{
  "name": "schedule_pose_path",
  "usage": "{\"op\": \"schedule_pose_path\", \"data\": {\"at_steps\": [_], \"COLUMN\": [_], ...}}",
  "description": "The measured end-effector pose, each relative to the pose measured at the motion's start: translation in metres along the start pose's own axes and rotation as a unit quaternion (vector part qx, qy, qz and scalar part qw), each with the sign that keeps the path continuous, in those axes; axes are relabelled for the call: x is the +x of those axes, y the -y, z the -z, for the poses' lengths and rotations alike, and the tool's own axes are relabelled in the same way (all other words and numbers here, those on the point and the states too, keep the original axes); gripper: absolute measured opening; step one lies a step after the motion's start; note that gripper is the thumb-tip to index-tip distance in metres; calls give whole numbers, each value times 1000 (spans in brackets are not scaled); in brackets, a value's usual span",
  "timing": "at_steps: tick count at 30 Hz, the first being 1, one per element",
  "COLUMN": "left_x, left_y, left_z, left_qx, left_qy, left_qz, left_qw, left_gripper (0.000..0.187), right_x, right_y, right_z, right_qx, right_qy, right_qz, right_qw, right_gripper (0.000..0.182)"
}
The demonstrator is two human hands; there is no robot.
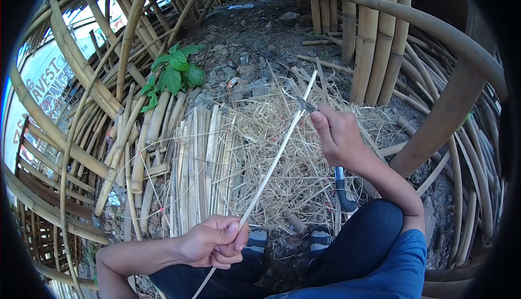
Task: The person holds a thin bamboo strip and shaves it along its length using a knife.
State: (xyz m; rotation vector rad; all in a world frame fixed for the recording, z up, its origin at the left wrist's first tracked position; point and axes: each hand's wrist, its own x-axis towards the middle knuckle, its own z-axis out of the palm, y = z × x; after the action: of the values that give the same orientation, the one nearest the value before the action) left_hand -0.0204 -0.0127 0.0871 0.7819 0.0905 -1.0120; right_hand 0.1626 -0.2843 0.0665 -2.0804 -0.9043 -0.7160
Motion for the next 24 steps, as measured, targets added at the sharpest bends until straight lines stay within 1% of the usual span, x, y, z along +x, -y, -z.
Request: {"op": "schedule_pose_path", "data": {"at_steps": [1,3,7,9,13,14,15,16,17,18,19,20,21,22,23,24], "left_x": [0,0,0,0,-1,-2,-2,-3,-6,-8,-10,-9,-7,-6,-3,1], "left_y": [1,1,2,2,2,3,5,6,8,11,12,11,8,6,4,-1], "left_z": [0,-2,-1,-2,-2,-2,-1,-1,-5,-13,-18,-17,-14,-12,-7,-5], "left_qx": [-1,2,5,6,6,7,9,12,12,16,20,19,22,24,26,25], "left_qy": [-2,-5,-1,-11,-26,-28,-18,-8,-9,12,33,36,-7,-50,-53,-52], "left_qz": [2,5,6,10,10,10,22,35,36,38,40,40,42,43,18,14], "left_qw": [1000,1000,1000,1000,1000,1000,1000,999,999,999,998,998,999,998,998,998], "left_gripper": [36,36,36,36,36,36,37,37,37,37,37,37,37,37,36,36], "right_x": [-1,-3,-4,-3,-5,-4,-3,-1,-1,-4,-15,-18,-23,-29,-34,-31], "right_y": [-1,-4,-10,-12,-18,-20,-22,-31,-48,-69,-100,-96,-89,-82,-83,-82], "right_z": [1,2,8,10,11,10,10,10,10,9,-3,-1,1,2,-3,-2], "right_qx": [1,1,-17,4,-12,-11,-11,-9,16,41,144,142,253,355,380,378], "right_qy": [0,5,-14,6,18,17,17,16,23,29,3,3,31,59,61,63], "right_qz": [-1,-38,-31,-94,-110,-131,-151,-152,-225,-296,-339,-339,-461,-567,-577,-575], "right_qw": [1000,999,999,996,994,991,988,988,974,954,930,930,850,741,720,723], "right_gripper": [40,40,41,42,44,45,47,47,49,51,51,51,48,45,41,41]}}
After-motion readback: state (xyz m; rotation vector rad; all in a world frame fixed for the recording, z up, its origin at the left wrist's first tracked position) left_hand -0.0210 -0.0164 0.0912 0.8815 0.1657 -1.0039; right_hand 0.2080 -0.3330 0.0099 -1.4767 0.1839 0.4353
